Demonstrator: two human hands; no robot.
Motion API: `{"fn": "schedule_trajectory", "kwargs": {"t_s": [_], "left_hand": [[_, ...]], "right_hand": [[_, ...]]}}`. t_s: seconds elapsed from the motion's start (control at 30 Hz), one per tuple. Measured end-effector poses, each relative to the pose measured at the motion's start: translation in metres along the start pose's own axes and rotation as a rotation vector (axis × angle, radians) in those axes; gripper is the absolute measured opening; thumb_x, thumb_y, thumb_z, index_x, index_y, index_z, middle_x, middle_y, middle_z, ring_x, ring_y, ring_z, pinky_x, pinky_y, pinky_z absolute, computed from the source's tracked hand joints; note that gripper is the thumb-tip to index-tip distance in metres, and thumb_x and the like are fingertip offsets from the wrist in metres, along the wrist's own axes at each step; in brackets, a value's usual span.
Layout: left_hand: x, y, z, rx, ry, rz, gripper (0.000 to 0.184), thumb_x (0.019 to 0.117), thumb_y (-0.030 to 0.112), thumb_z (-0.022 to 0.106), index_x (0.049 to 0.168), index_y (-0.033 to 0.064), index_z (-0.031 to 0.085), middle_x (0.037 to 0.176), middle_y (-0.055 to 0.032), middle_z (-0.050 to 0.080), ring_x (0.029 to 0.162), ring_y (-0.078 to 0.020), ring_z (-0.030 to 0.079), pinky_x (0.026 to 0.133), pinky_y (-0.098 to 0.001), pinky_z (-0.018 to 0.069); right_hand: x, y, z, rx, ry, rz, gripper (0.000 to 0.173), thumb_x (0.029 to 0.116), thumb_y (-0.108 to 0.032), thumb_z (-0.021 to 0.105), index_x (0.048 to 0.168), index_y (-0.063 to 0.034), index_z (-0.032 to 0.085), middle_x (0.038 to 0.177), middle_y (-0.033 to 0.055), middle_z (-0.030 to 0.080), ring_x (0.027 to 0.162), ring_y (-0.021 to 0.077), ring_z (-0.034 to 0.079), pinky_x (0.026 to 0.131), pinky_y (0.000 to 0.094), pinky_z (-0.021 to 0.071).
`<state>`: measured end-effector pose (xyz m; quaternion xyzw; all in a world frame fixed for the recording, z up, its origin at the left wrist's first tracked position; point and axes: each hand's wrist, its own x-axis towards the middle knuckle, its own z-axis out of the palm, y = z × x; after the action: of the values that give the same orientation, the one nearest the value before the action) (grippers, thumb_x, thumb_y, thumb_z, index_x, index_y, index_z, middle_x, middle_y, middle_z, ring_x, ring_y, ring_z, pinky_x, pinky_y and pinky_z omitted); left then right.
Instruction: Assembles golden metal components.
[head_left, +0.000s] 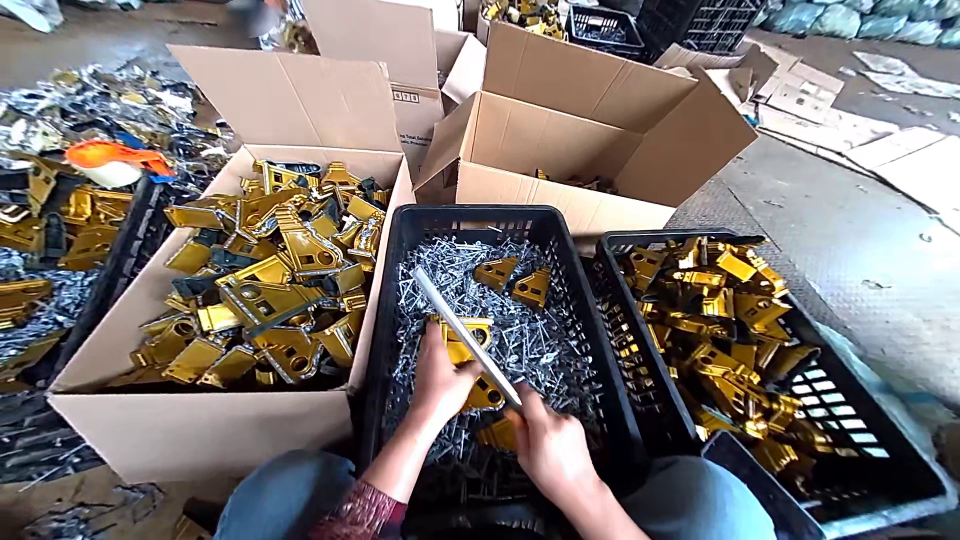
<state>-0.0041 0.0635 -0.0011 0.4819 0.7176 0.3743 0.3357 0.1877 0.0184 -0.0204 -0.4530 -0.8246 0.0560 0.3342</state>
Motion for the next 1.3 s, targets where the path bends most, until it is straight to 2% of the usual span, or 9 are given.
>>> {"fn": "schedule_trajectory", "kwargs": {"t_s": [0.17, 0.5, 0.63, 0.83, 0.93, 1.0, 1.1, 1.23, 1.3], "left_hand": [[-0.002, 0.002, 0.0, 0.033, -0.033, -0.042, 0.093, 0.0766, 0.015, 0.081, 0.153, -0.001, 0.03, 0.14, -0.0227, 0.053, 0.128, -0.0297, 0.056, 0.108, -0.0455, 0.0465], [-0.005, 0.0, -0.002, 0.013, -0.04, -0.016, 0.092, 0.076, 0.016, 0.084, 0.15, 0.0011, 0.031, 0.136, -0.0203, 0.056, 0.125, -0.0255, 0.059, 0.106, -0.0413, 0.0495], [-0.006, 0.002, -0.004, 0.074, -0.034, -0.008, 0.092, 0.0783, 0.016, 0.084, 0.151, -0.0006, 0.031, 0.14, -0.0239, 0.052, 0.128, -0.0305, 0.056, 0.107, -0.0445, 0.0473], [-0.003, -0.001, -0.004, 0.026, -0.045, -0.032, 0.091, 0.0759, 0.017, 0.086, 0.149, 0.0019, 0.033, 0.133, -0.0207, 0.057, 0.122, -0.0276, 0.06, 0.104, -0.0438, 0.0503], [0.004, -0.01, -0.005, -0.187, 0.021, -0.03, 0.077, 0.0853, 0.038, 0.082, 0.143, 0.0045, 0.044, 0.121, -0.0149, 0.066, 0.11, -0.021, 0.067, 0.097, -0.0429, 0.0554], [0.004, -0.005, -0.007, -0.297, 0.063, -0.107, 0.057, 0.1045, 0.045, 0.053, 0.144, 0.004, 0.049, 0.13, -0.0187, 0.062, 0.12, -0.0255, 0.061, 0.102, -0.0492, 0.049], [0.005, 0.003, -0.012, -0.375, 0.153, -0.145, 0.06, 0.1109, 0.046, 0.029, 0.141, -0.0003, 0.054, 0.145, -0.0203, 0.053, 0.139, -0.0272, 0.047, 0.114, -0.0513, 0.0356], [0.002, 0.008, -0.021, -0.453, 0.249, -0.069, 0.046, 0.1103, 0.037, 0.04, 0.122, 0.0002, 0.065, 0.12, -0.013, 0.066, 0.118, -0.0175, 0.058, 0.102, -0.043, 0.0433], [-0.002, 0.012, -0.03, -0.523, 0.268, -0.019, 0.04, 0.1095, 0.033, 0.044, 0.117, 0.0015, 0.068, 0.112, -0.0077, 0.068, 0.11, -0.0115, 0.06, 0.099, -0.0378, 0.046]], "right_hand": [[-0.004, 0.003, 0.002, 0.086, 0.127, -0.093, 0.043, 0.1096, -0.037, 0.034, 0.115, -0.0025, 0.059, 0.068, 0.0031, 0.061, 0.051, 0.0137, 0.058, 0.046, 0.0309, 0.0506], [-0.005, 0.005, 0.013, -0.05, -0.038, 0.057, 0.037, 0.1002, -0.03, 0.051, 0.111, 0.0005, 0.07, 0.061, 0.0068, 0.065, 0.048, 0.0245, 0.065, 0.044, 0.0427, 0.0527], [-0.003, 0.007, 0.011, 0.037, 0.1, -0.055, 0.043, 0.1068, -0.034, 0.04, 0.112, 0.0012, 0.064, 0.066, 0.0052, 0.064, 0.049, 0.0162, 0.06, 0.043, 0.0339, 0.0504], [0.013, 0.024, 0.007, -0.043, -0.087, 0.253, 0.034, 0.1011, -0.026, 0.053, 0.112, 0.0016, 0.069, 0.065, 0.0111, 0.066, 0.054, 0.0304, 0.067, 0.049, 0.0499, 0.054], [0.037, 0.045, -0.005, -0.125, -0.186, 0.511, 0.044, 0.1008, -0.025, 0.059, 0.139, -0.0018, 0.06, 0.115, 0.0258, 0.067, 0.105, 0.045, 0.066, 0.086, 0.0589, 0.0547], [0.039, 0.055, -0.002, -0.143, -0.315, 0.537, 0.056, 0.0954, -0.024, 0.066, 0.146, -0.0024, 0.055, 0.135, 0.0284, 0.057, 0.125, 0.0486, 0.054, 0.098, 0.0624, 0.0467], [0.025, 0.039, 0.016, -0.092, -0.685, 0.342, 0.054, 0.0894, -0.03, 0.075, 0.138, -0.007, 0.064, 0.136, 0.0213, 0.063, 0.13, 0.0427, 0.056, 0.105, 0.0614, 0.0463], [-0.004, 0.013, 0.052, -0.2, -0.946, 0.169, 0.057, 0.0892, -0.01, 0.072, 0.143, -0.0063, 0.056, 0.127, 0.0244, 0.066, 0.121, 0.0467, 0.061, 0.097, 0.0647, 0.0479], [0.004, 0.003, 0.047, -0.28, -0.952, 0.157, 0.037, 0.0918, -0.003, 0.063, 0.129, -0.0002, 0.064, 0.12, 0.0252, 0.067, 0.111, 0.0457, 0.065, 0.092, 0.0628, 0.0504]]}}
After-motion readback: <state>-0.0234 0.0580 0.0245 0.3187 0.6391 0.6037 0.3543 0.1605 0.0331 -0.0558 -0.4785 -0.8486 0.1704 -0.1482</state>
